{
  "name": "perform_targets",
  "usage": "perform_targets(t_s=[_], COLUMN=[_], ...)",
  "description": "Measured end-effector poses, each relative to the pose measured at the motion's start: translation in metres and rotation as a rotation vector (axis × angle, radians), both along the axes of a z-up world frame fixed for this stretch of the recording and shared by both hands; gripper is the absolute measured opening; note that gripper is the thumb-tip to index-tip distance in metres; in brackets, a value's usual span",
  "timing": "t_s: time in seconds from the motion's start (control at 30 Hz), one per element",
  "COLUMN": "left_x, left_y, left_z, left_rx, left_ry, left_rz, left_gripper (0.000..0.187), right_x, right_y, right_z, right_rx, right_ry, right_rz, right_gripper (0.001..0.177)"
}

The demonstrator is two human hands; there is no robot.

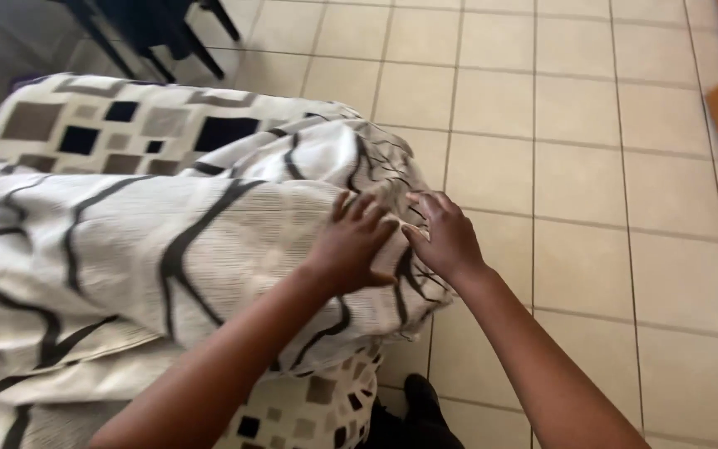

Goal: The person gathers a patterned duvet and a cream blanket from a bed and places them on a chair before fluffing a pillow and setting it at the head of the bed.

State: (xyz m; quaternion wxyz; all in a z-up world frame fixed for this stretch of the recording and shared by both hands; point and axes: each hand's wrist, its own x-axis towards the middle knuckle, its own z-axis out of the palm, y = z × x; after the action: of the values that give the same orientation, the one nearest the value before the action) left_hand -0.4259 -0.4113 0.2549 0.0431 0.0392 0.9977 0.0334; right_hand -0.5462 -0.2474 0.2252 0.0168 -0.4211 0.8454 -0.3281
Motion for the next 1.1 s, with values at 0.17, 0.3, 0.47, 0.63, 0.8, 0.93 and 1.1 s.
perform_targets(t_s=[0.17, 0.3, 0.47, 0.63, 0.8, 0.93, 1.1], left_x=[-0.018, -0.030, -0.037, -0.048, -0.054, -0.077, -0.101], left_y=[0.075, 0.112, 0.120, 0.109, 0.084, 0.058, 0.021], left_z=[-0.027, -0.064, -0.163, -0.128, -0.176, -0.178, -0.041], left_rx=[-0.050, -0.317, -0.656, -0.845, -0.782, -0.330, -0.183], left_ry=[-0.314, -0.538, -0.358, -0.551, -0.418, -0.227, -0.128], left_rz=[-0.077, -0.116, -0.032, -0.091, -0.058, 0.150, 0.284], left_gripper=[0.103, 0.116, 0.106, 0.127, 0.104, 0.022, 0.041], right_x=[-0.010, -0.011, -0.005, 0.008, 0.017, 0.023, 0.032], right_y=[0.053, 0.082, 0.113, 0.136, 0.149, 0.137, 0.097], right_z=[-0.037, -0.061, -0.085, -0.094, -0.094, -0.076, -0.036], right_rx=[0.124, 0.141, 0.182, 0.188, 0.182, 0.171, -0.035], right_ry=[-0.137, -0.146, -0.146, -0.229, -0.259, -0.300, -0.030], right_rz=[-0.157, -0.173, -0.210, -0.245, -0.235, -0.263, -0.196], right_gripper=[0.048, 0.052, 0.051, 0.051, 0.052, 0.052, 0.054])
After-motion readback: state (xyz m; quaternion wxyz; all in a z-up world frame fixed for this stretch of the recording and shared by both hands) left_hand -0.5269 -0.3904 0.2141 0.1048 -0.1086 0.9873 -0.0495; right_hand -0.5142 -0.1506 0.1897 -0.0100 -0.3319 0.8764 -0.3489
